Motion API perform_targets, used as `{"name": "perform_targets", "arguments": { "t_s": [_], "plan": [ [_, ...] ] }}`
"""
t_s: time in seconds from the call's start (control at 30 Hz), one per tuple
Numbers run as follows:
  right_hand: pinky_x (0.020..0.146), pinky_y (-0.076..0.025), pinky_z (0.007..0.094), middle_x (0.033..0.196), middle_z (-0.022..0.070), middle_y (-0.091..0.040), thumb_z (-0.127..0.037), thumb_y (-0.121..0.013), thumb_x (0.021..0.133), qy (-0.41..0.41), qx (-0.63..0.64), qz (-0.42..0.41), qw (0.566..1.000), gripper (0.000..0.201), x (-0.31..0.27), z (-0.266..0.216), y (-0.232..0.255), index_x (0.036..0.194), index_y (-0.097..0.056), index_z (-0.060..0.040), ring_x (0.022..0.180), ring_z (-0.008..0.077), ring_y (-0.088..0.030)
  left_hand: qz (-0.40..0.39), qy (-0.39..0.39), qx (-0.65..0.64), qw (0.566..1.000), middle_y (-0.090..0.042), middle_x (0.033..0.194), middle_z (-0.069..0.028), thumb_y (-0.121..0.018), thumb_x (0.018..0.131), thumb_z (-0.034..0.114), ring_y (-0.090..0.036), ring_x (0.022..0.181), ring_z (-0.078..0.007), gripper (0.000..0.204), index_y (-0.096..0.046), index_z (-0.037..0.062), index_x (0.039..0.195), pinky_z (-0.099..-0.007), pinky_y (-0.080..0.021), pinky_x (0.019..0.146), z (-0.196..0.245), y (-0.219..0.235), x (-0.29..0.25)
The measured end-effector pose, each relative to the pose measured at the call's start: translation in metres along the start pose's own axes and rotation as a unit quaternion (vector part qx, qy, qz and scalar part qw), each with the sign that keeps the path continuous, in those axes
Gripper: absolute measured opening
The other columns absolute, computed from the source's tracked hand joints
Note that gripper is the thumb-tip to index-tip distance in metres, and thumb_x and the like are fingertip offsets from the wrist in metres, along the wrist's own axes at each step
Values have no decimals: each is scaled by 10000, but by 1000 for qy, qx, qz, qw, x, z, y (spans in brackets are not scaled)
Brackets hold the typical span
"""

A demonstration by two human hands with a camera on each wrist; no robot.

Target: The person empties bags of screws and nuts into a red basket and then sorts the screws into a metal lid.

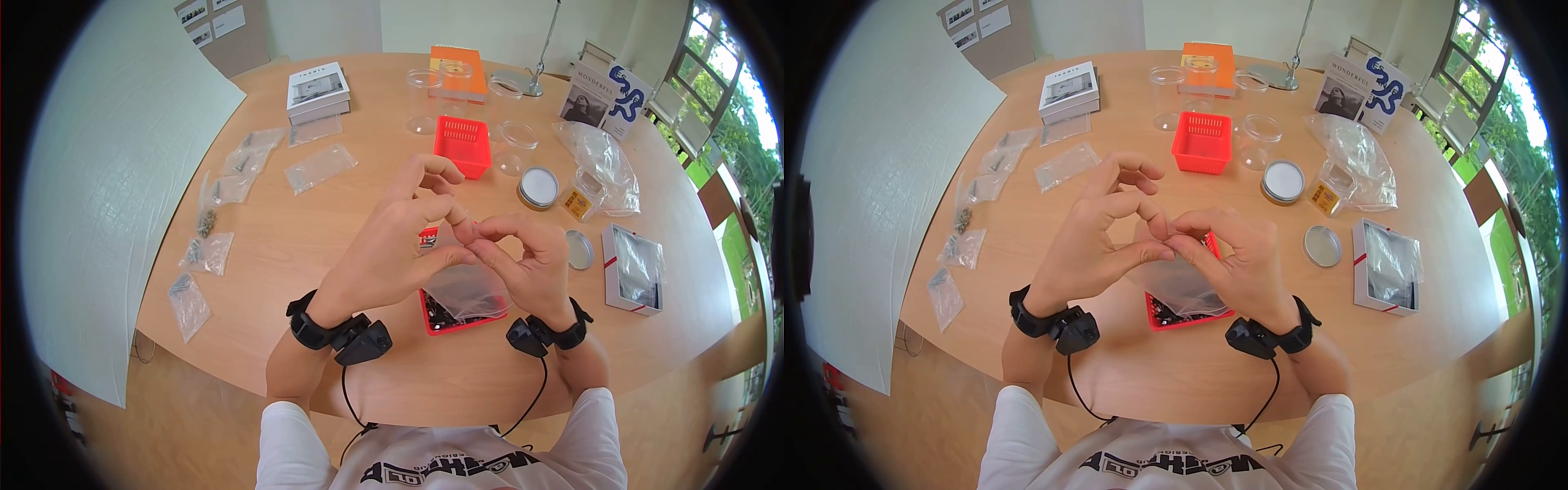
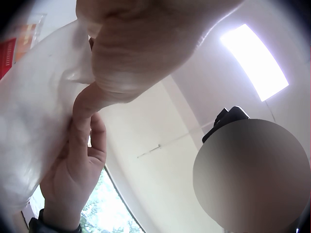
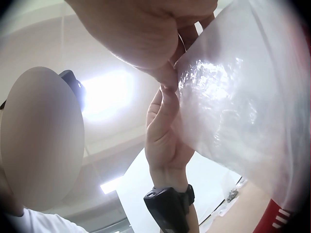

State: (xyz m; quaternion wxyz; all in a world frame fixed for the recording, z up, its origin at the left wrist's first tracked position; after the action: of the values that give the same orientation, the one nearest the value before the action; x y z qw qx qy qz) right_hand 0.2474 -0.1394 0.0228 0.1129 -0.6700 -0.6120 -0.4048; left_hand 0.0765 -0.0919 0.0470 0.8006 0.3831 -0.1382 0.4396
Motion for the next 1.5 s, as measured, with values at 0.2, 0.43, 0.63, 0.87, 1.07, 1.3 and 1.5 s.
{"name": "perform_targets", "arguments": {
  "t_s": [0.2, 0.43, 0.63, 0.87, 1.07, 1.3, 1.5],
  "plan": [
    [616, -481, 311, 772, 73, -701, -63, -799, 801, 54, -53, 11, 997, 149, -1, 0, 0, 935, -733, -60, 663, 204, -615, -13, 9, 7, 1000, -518, 1276, -90, -878, 717, 167, -524, 1117, -240, 217, -688, 101, 800, -399, -418, 958, 0, 0, 0],
    [606, -482, 325, 758, 75, -684, -52, -809, 788, 78, -73, 16, 994, 176, -2, -1, -1, 943, -727, -64, 659, 212, -606, -23, 6, 2, 1000, -539, 1285, -75, -864, 717, 146, -535, 1104, -239, 199, -691, 96, 802, -394, -425, 925, -3, 0, 0],
    [641, -514, 290, 802, 86, -714, -40, -776, 825, 19, 0, 8, 1000, 134, -3, 1, -1, 952, -733, -42, 692, 193, -662, -10, -20, -8, 1000, -560, 1253, -73, -850, 722, 114, -545, 1077, -238, 174, -699, 94, 808, -375, -426, 864, -1, -1, 1],
    [718, -549, 254, 877, 96, -749, -18, -732, 861, -42, 83, 25, 995, 97, -6, 3, -2, 958, -739, -10, 770, 138, -704, 15, -39, -56, 998, -550, 1240, -82, -861, 713, 145, -530, 1070, -230, 198, -683, 95, 783, -364, -417, 853, -7, -5, 2],
    [728, -548, 242, 884, 73, -752, -8, -724, 875, -87, 148, 46, 984, 95, -9, 4, -3, 969, -732, 2, 793, 98, -682, 24, -49, -108, 993, -501, 1247, -76, -812, 740, 81, -507, 1080, -244, 173, -652, 86, 805, -401, -416, 901, -10, -11, 2],
    [765, -552, 245, 935, 83, -733, 12, -699, 905, -120, 221, 38, 967, 107, -12, 3, -3, 1010, -711, 31, 856, 103, -672, 40, -44, -199, 978, -473, 1278, -88, -864, 756, 192, -491, 1124, -240, 230, -657, 93, 768, -390, -414, 918, -20, -20, 3],
    [781, -555, 255, 962, 100, -722, 30, -678, 921, -129, 265, 36, 955, 140, -11, 5, -2, 1060, -695, 40, 889, 118, -677, 43, -13, -271, 961, -483, 1307, -66, -852, 749, 147, -487, 1117, -214, 194, -669, 93, 784, -391, -401, 1005, -25, -26, 3]
  ]
}}
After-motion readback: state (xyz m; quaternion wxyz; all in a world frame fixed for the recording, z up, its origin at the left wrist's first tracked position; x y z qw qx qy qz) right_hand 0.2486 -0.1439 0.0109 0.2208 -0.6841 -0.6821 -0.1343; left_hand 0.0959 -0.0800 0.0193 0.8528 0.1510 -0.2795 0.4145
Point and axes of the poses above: each hand's wrist, its own x-axis towards the middle knuckle, its own y-axis out of the back of the hand, z = x × y, the point moved 4 cm from there along x, towards the middle knuckle
